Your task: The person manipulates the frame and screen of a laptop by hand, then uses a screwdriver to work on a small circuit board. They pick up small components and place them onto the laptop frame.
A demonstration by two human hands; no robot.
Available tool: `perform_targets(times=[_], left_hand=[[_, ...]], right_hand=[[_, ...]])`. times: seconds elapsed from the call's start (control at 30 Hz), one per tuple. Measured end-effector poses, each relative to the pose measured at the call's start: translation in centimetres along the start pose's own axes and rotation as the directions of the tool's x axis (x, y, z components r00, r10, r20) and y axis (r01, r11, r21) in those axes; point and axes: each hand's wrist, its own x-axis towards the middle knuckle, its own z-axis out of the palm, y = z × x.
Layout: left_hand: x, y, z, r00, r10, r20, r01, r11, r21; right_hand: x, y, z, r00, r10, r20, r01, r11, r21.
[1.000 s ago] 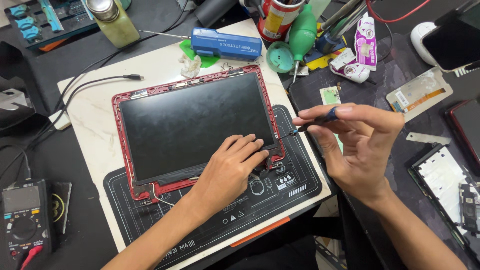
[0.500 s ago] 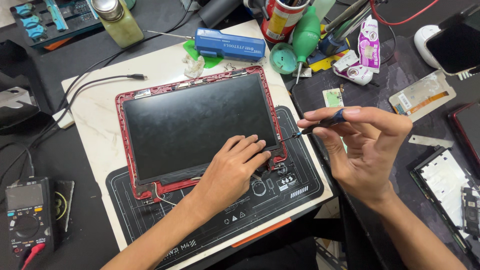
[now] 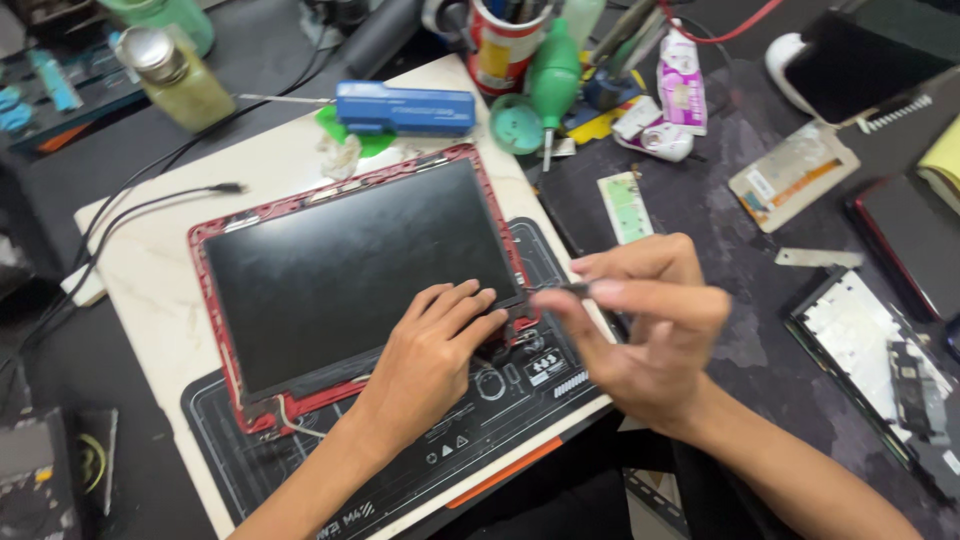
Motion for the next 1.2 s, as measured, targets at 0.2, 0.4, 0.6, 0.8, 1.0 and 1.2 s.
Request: perform_targets(times=[0.2,0.4,0.6,0.8,1.0,1.2], left_hand=[[0.2,0.3,0.3,1.0,-0.006,-0.019,0.006,1.0,0.019],[0.3,0.3,0.5,0.999,-0.005,-0.041,0.006,1.0,0.019],[0.1,0.2,0.6,0.999,-0.002,-0.047,0.003,1.0,0.013],[0.0,0.1,0.7,0.999,-0.007,-0.05,0.007,1.0,0.008],[0.0,0.1,0.6,0.999,-0.001,-0.049,0.002,1.0,0.007],[0.0,0.0,0.5,0.998,0.02,-0.064,-0.019,1.0,0.007]], right_hand=[[0.7,-1.0,-0.2,0.993,-0.096,0.076,0.102,0.991,-0.083],[0.8,-0.6,-0.7,0.998,-0.001,0.071,0.002,1.0,-0.012],[0.4,-0.2,-0.7,0.999,0.0,0.033,-0.001,0.999,0.043],[-0.5,0.2,-0.3,0.991,-0.115,0.073,0.116,0.993,-0.01],[0.0,-0.2,-0.9,0.989,-0.089,0.119,0.096,0.994,-0.047],[1.3,-0.4,-1.6,0.993,0.028,0.114,-0.033,0.998,0.044]])
